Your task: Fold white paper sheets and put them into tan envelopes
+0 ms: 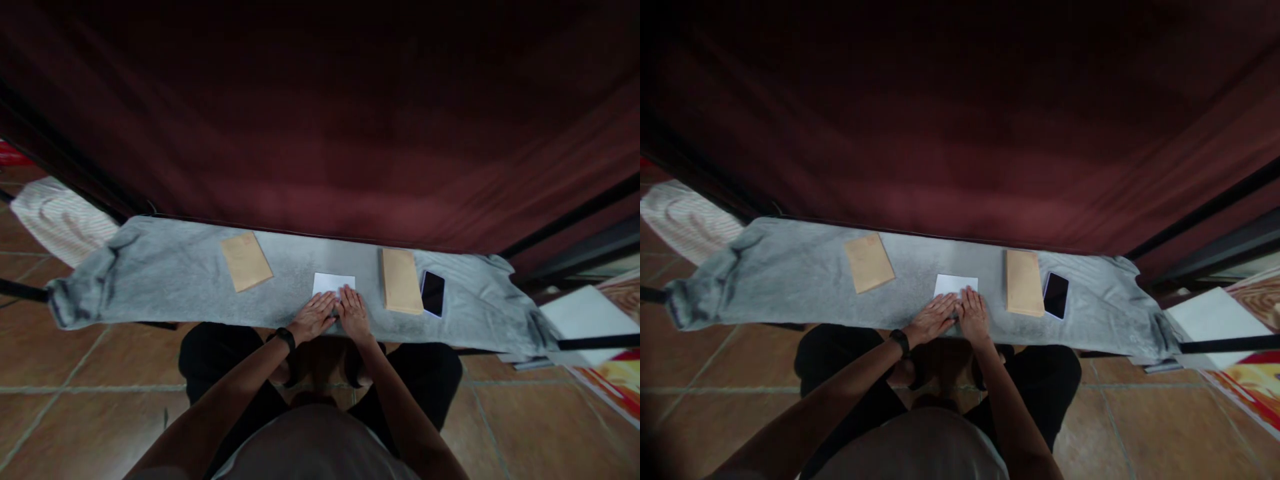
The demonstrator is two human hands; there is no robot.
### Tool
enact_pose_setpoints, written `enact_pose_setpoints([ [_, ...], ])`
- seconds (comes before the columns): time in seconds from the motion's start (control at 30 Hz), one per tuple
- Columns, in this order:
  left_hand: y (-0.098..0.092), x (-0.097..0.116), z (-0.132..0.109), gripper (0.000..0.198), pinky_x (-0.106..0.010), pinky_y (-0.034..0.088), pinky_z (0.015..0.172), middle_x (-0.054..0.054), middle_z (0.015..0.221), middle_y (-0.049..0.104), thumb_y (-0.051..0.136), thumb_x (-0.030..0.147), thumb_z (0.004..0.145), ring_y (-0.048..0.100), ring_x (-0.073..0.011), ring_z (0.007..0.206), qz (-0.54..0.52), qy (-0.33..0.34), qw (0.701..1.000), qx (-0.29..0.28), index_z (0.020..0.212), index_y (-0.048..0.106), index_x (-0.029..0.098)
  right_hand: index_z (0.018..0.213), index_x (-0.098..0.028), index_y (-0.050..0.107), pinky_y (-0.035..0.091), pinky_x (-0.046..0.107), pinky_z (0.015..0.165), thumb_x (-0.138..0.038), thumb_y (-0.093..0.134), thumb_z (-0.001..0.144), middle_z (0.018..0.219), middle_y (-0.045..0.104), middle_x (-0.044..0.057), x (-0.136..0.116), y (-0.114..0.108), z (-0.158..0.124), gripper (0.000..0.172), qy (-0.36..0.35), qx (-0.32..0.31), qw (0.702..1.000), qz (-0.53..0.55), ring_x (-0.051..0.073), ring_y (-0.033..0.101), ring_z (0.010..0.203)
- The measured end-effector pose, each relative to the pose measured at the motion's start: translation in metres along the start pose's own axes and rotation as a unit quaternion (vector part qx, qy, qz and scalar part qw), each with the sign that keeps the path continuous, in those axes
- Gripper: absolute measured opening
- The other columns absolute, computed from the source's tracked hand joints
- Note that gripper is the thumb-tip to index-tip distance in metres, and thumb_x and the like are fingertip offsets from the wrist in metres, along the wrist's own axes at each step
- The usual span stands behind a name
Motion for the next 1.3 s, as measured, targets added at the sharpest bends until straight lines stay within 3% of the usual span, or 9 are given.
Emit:
enact_pose_setpoints([
  [0.3, -0.003, -0.027, -0.011, 0.060, -0.046, 0.021, 0.124, -0.017, 0.161, 0.034, 0.031, 0.043, 0.104, 0.027, -0.0241, 0.152, 0.031, -0.101, 0.994, 0.042, 0.154, 0.035, 0.009, 0.155, -0.015, 0.037, 0.023, 0.047, 0.121, -0.036, 0.037, 0.104, 0.160, 0.037, 0.012, 0.010, -0.004, -0.006, 0.054, 0.033, 0.016, 0.999, 0.000, 0.027, 0.036, 0.147],
  [0.4, -0.003, -0.026, -0.001, 0.059, -0.049, 0.022, 0.124, -0.018, 0.161, 0.034, 0.031, 0.039, 0.104, 0.026, -0.0266, 0.152, 0.046, -0.131, 0.989, 0.059, 0.153, 0.036, 0.008, 0.154, -0.015, 0.038, 0.023, 0.047, 0.121, -0.036, 0.037, 0.104, 0.160, 0.037, 0.012, 0.009, -0.004, -0.005, 0.054, 0.033, 0.015, 0.999, 0.000, 0.027, 0.036, 0.146],
  [0.57, 0.007, -0.008, 0.030, 0.055, -0.048, 0.020, 0.124, -0.012, 0.162, 0.034, 0.029, 0.034, 0.104, 0.025, -0.0238, 0.152, 0.044, -0.104, 0.992, 0.051, 0.155, 0.035, 0.013, 0.153, -0.015, 0.041, 0.022, 0.045, 0.121, -0.030, 0.037, 0.103, 0.161, 0.036, 0.010, 0.009, -0.004, -0.005, 0.052, 0.037, 0.021, 0.999, -0.009, 0.027, 0.037, 0.146],
  [0.7, 0.013, -0.009, 0.041, 0.056, -0.048, 0.019, 0.125, -0.010, 0.162, 0.034, 0.027, 0.036, 0.105, 0.024, -0.0231, 0.153, 0.056, -0.115, 0.991, 0.049, 0.156, 0.033, 0.015, 0.152, -0.015, 0.042, 0.024, 0.045, 0.121, -0.032, 0.037, 0.104, 0.159, 0.039, 0.010, 0.009, -0.005, -0.005, 0.051, 0.033, 0.029, 0.999, -0.017, 0.026, 0.039, 0.145],
  [1.03, 0.007, -0.048, 0.031, 0.061, -0.045, 0.023, 0.123, -0.013, 0.162, 0.033, 0.022, 0.039, 0.104, 0.023, -0.0236, 0.153, 0.094, -0.180, 0.977, 0.061, 0.157, 0.028, 0.009, 0.153, -0.016, 0.041, 0.024, 0.044, 0.121, -0.040, 0.036, 0.105, 0.158, 0.040, 0.010, 0.011, -0.005, -0.004, 0.053, 0.040, 0.031, 0.999, -0.017, 0.025, 0.040, 0.144],
  [1.3, 0.005, -0.052, 0.027, 0.064, -0.047, 0.024, 0.123, -0.015, 0.161, 0.034, 0.025, 0.043, 0.103, 0.025, -0.0259, 0.152, 0.106, -0.200, 0.972, 0.069, 0.157, 0.029, 0.008, 0.153, -0.016, 0.039, 0.022, 0.044, 0.121, -0.039, 0.034, 0.106, 0.159, 0.039, 0.010, 0.011, -0.004, -0.004, 0.053, 0.043, 0.026, 0.999, -0.015, 0.025, 0.039, 0.145],
])
Point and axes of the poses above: each hand's wrist, its own z-axis towards the middle knuckle, its own y-axis out of the palm, x = y × z, the point moved 7 cm from there along z, towards the middle knuckle
